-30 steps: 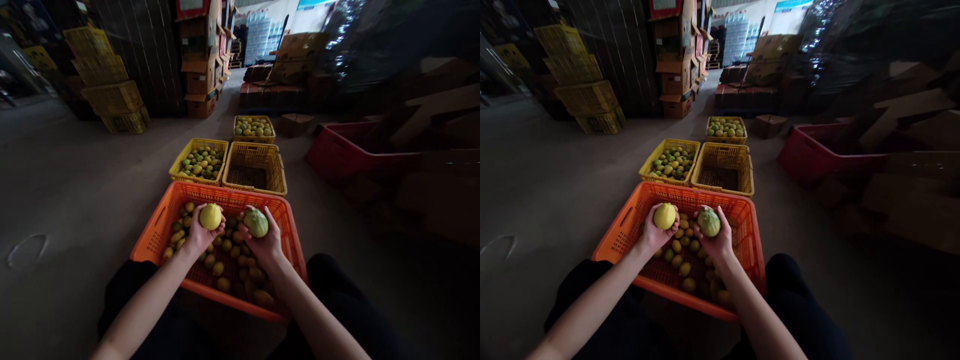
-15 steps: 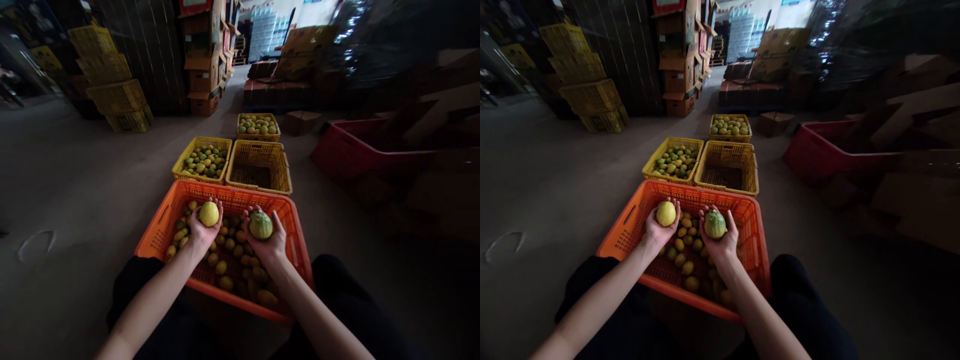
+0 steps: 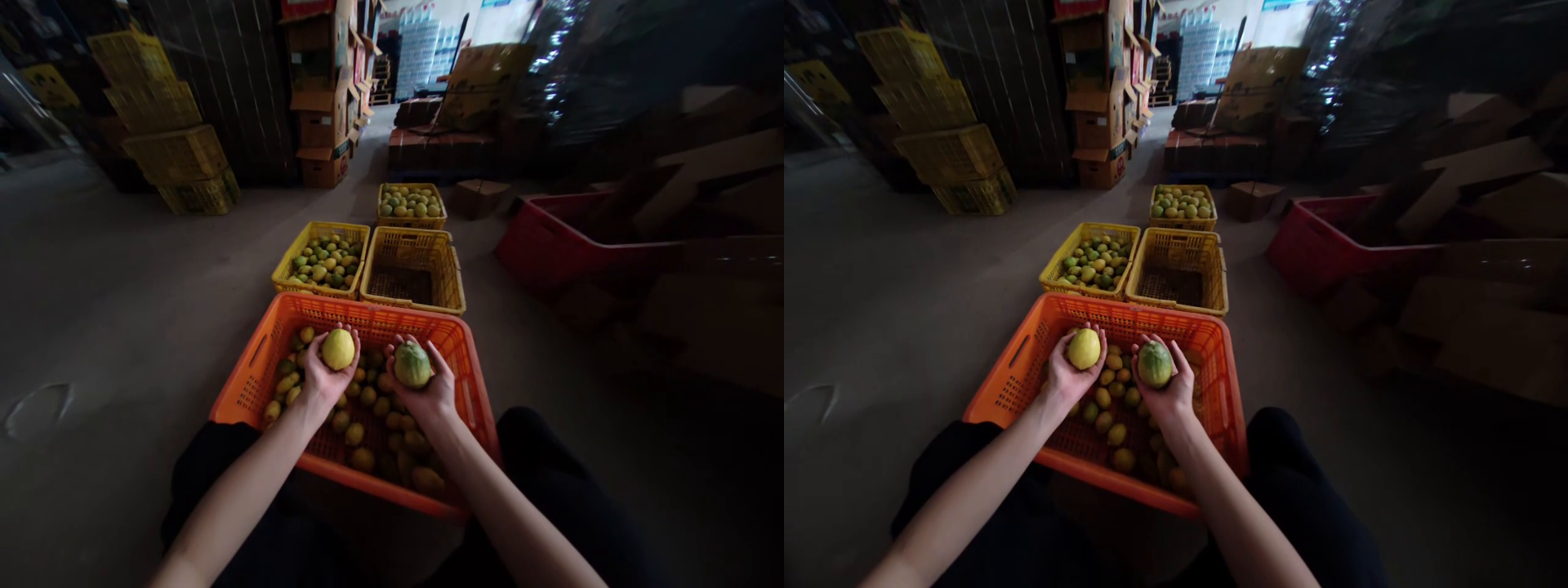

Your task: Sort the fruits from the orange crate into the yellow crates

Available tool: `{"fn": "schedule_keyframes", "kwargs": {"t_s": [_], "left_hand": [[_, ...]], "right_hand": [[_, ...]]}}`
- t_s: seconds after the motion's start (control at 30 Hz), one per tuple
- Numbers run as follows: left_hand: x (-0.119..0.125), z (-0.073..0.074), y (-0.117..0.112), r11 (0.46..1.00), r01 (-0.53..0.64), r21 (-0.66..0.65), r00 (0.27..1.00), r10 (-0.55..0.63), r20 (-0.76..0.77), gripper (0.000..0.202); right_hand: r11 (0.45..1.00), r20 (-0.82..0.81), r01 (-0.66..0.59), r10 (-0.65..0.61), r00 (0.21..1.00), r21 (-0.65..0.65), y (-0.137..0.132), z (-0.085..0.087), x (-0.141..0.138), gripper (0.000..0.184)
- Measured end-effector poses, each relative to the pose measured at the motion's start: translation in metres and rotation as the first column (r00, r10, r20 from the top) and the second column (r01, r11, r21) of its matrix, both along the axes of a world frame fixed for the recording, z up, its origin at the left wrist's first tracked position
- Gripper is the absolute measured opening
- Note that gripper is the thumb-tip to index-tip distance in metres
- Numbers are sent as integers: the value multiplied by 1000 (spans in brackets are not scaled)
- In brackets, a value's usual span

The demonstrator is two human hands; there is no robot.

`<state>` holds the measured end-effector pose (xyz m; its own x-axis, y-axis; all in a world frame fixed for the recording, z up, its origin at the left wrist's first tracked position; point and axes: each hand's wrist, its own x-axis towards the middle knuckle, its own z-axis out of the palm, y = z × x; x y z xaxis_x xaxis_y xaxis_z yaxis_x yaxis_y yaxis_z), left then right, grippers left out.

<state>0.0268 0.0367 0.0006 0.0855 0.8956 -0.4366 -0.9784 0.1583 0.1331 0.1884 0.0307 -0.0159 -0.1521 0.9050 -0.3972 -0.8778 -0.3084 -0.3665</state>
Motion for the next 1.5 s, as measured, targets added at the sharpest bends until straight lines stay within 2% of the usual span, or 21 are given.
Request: {"fn": "schedule_keyframes", "kwargs": {"t_s": [0.07, 0.27, 0.5, 0.7, 0.87, 1.0, 1.1, 1.17, 1.27, 1.33, 1.4, 1.43, 1.5], "left_hand": [[0, 0, 0, 1000, 7, 0, 1000, -7, -2, 19], [1, 1, 0, 999, 23, -30, 1000, -24, -11, 22], [0, 3, 1, 999, 24, -23, 1000, -25, -9, 19], [-2, 5, -2, 999, 30, -19, 999, -31, -35, 20], [-4, 7, -3, 999, 31, -21, 999, -31, 17, 18], [-4, 9, -5, 995, 101, -16, 993, -100, 57, 15], [-4, 12, -7, 982, 190, -3, 982, -190, 18, 17], [-4, 15, -9, 960, 278, 39, 960, -277, -40, 23], [-4, 18, -12, 886, 436, 157, 891, -400, -213, 37], [-3, 20, -15, 820, 521, 237, 837, -438, -327, 43], [-3, 21, -17, 773, 569, 279, 807, -463, -366, 45], [-3, 21, -17, 771, 572, 278, 809, -474, -348, 44], [-2, 20, -17, 822, 520, 232, 850, -472, -234, 39]], "right_hand": [[1000, -10, -4, 4, 1000, -11, 0, 0, 1, 21], [995, 5, -44, 43, 999, 89, 1, -4, 4, 19], [999, -100, -17, 13, 995, -38, 1, 1, 3, 19], [997, -62, 12, -17, 998, -78, -1, 4, 3, 18], [999, -14, -26, 26, 1000, 31, 0, -2, 5, 14], [999, -8, -27, 27, 1000, 19, 0, 0, 6, 8], [999, -12, -41, 41, 999, 4, -2, 5, 5, 3], [996, -11, -79, 79, 997, 42, -4, 8, 4, 9], [972, 20, -166, 165, 986, 168, -10, 10, 2, 23], [944, 48, -229, 224, 974, 239, -13, 11, 1, 29], [928, 53, -267, 262, 964, 261, -16, 12, -1, 30], [931, 42, -267, 265, 963, 247, -16, 13, -2, 27], [960, 3, -229, 232, 973, 161, -15, 15, -4, 18]]}}
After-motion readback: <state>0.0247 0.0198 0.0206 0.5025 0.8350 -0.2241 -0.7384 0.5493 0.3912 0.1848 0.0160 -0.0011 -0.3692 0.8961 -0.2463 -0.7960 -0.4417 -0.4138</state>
